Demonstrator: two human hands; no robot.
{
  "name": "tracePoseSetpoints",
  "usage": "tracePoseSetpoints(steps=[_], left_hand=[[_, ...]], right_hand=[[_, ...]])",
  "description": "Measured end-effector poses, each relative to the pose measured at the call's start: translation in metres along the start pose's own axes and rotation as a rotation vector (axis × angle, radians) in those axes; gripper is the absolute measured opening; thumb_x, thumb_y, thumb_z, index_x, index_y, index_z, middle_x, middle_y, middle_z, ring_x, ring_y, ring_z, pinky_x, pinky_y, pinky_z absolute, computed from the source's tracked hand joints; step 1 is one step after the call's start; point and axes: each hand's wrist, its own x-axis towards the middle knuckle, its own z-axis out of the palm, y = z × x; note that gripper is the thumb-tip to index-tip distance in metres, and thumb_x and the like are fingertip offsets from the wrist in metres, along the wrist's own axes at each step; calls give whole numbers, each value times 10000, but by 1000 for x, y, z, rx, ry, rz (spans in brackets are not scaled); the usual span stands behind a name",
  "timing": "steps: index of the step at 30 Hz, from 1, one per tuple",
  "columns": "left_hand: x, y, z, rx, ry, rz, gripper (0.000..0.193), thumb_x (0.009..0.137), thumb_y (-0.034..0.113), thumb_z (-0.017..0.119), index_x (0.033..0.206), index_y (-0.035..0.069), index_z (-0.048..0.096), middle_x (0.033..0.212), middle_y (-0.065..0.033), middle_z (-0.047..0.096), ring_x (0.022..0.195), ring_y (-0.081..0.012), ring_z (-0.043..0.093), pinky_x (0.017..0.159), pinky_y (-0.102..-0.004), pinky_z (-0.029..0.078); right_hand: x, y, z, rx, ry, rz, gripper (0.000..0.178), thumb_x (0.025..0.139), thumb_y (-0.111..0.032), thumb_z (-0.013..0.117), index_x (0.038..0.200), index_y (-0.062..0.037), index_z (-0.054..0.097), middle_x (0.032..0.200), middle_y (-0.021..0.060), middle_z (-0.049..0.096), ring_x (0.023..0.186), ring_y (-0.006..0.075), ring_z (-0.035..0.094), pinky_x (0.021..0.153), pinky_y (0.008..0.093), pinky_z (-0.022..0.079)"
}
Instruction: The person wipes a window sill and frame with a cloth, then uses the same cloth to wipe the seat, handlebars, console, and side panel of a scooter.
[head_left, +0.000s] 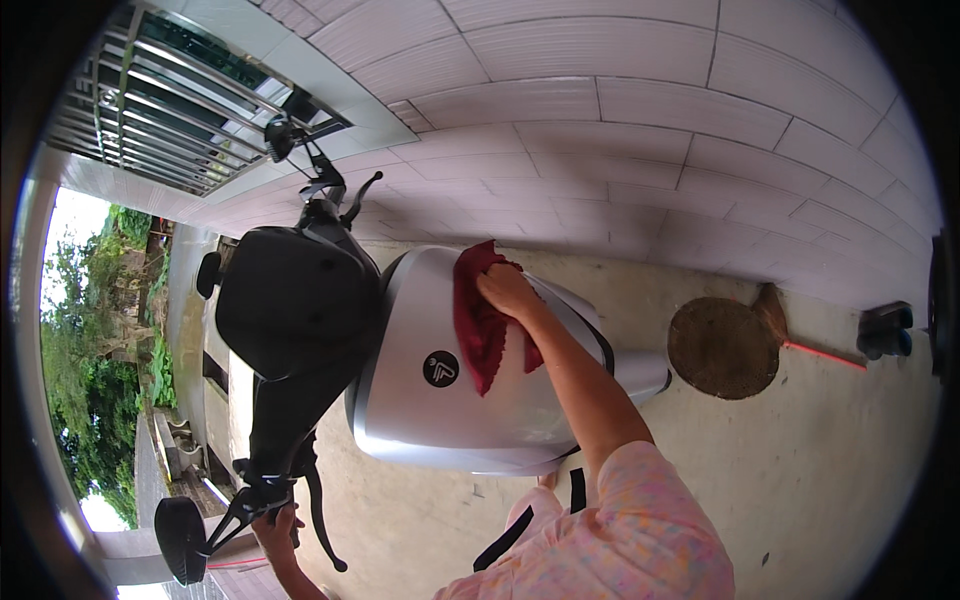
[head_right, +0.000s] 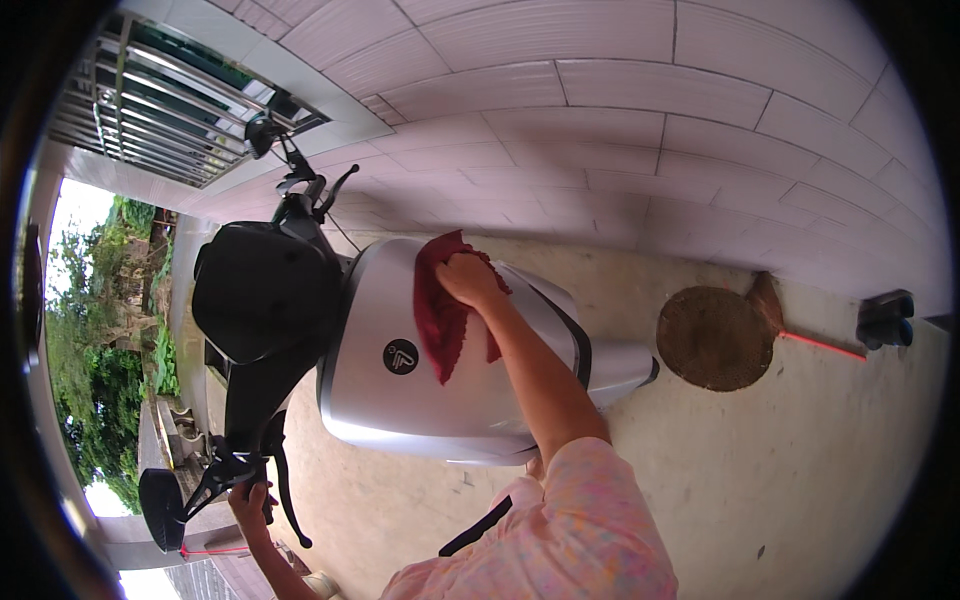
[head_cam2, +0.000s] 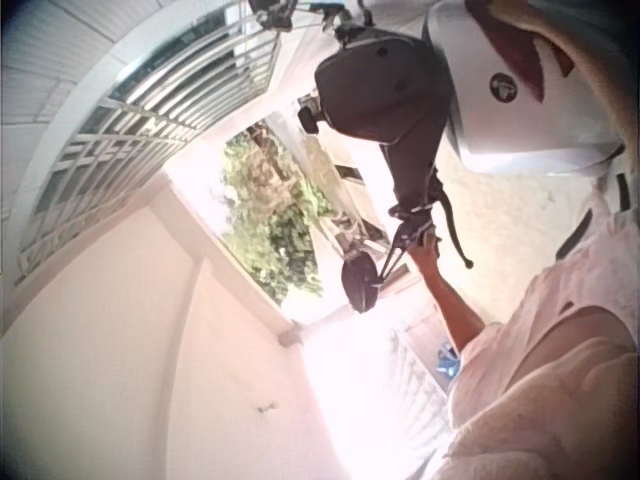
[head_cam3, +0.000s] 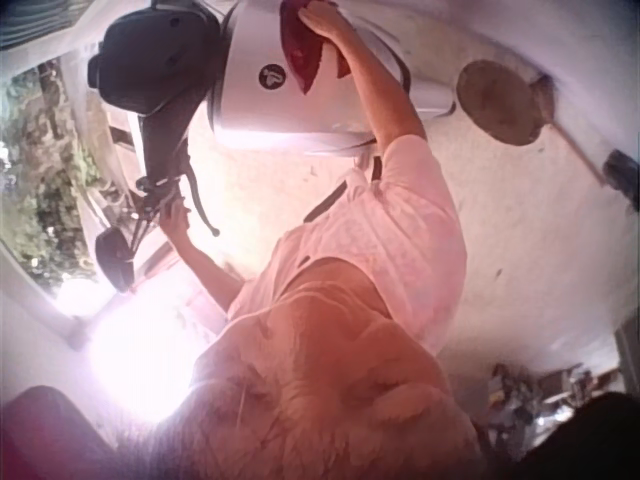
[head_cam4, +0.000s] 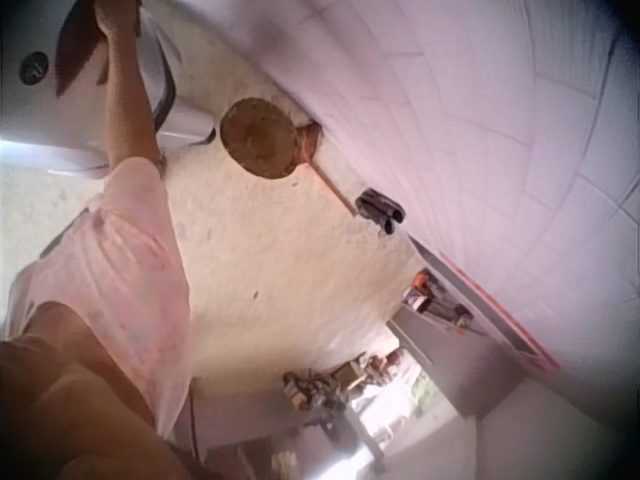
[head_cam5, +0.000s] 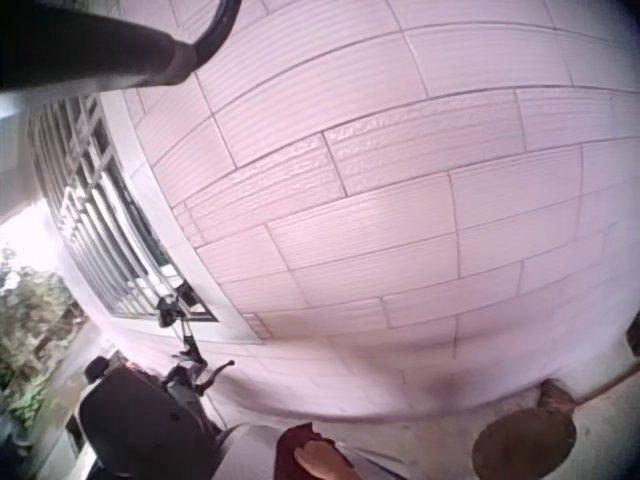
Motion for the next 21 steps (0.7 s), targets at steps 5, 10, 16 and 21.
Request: tracePoseSetpoints(steps=[5,10,16,21], left_hand=[[-1,-4,-4,8,35,-27,238,757,202,610,861,-11,588,660,-68,592,424,-94,501,387,-217,414],[2,-8,-6,33,69,-65,250,753,236,641,814,1,582,644,-61,589,414,-88,492,375,-209,412],[-3,3,-4,26,42,-73,241,759,200,623,839,-22,573,664,-83,596,416,-97,496,373,-211,402],[0,12,-2,40,4,-80,233,755,158,620,848,-52,581,678,-101,604,425,-110,511,386,-218,406]], right_hand=[[-35,69,20,-21,-188,5,151,751,-81,445,699,-8,566,778,202,593,762,335,597,684,405,479],[-90,132,46,-58,-284,-19,147,756,-84,448,737,-5,571,834,188,598,796,326,591,681,408,475],[-152,100,29,49,-323,395,179,779,-116,438,795,-7,579,848,209,584,800,336,566,707,423,452],[-191,27,35,32,341,347,332,757,-164,433,1034,-8,529,1080,224,512,1033,405,445,872,496,334]])
